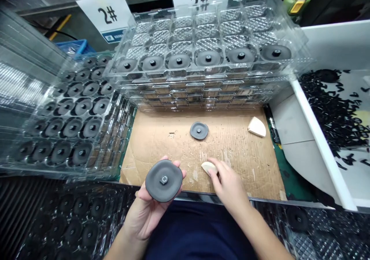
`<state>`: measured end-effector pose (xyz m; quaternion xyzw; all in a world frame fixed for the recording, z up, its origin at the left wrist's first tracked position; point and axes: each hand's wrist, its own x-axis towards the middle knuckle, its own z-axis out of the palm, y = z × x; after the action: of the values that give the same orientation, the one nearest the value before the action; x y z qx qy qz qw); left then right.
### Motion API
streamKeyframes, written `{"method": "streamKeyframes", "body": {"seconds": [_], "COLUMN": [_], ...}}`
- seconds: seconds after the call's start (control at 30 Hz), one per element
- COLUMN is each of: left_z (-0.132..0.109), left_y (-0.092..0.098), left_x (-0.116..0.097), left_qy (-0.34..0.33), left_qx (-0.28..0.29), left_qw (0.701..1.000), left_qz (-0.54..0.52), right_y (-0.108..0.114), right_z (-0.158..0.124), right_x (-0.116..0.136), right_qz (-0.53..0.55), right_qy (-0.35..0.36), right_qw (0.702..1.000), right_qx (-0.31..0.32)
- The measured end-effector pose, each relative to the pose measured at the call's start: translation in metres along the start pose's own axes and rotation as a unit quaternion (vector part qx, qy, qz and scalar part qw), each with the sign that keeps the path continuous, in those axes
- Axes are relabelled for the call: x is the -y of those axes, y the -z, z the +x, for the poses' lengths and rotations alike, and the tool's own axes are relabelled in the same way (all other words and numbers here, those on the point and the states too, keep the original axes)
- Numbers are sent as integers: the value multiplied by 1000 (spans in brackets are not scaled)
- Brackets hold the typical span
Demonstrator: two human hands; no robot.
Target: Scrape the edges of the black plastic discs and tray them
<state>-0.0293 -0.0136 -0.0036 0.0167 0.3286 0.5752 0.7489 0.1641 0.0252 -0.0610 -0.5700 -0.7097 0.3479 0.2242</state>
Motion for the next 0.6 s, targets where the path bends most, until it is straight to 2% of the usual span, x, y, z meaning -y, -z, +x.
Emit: {"method": "streamKeyframes", "body": {"seconds": [0.1, 0.17, 0.2, 0.27, 0.33, 0.4, 0.5, 0.6], "left_z": [-2, -4, -5, -8, -9, -9, -8, -8], "left_y": [0, -1, -2, -4, -5, -4, 0, 3], "left_x": [2, 2, 1, -1, -1, -1, 3, 5], "left_qy": [-3, 9, 21, 46, 59, 69, 75, 42], "left_qx": [12, 13, 9, 3, 6, 11, 20, 41], "left_qw": [999, 998, 998, 996, 995, 996, 996, 996], "left_qz": [31, 54, 65, 78, 75, 62, 54, 71], "right_y": [28, 44, 50, 56, 57, 54, 46, 46], "right_z": [16, 23, 26, 30, 32, 31, 22, 10], "right_x": [37, 69, 83, 102, 111, 114, 113, 110], "right_qz": [34, 85, 91, 72, 23, 1, 56, 57], "right_qy": [65, 234, 311, 385, 373, 359, 378, 337], "right_qw": [997, 968, 946, 918, 923, 928, 922, 940], "right_qx": [-18, -18, 10, 60, 94, 102, 60, 22]}}
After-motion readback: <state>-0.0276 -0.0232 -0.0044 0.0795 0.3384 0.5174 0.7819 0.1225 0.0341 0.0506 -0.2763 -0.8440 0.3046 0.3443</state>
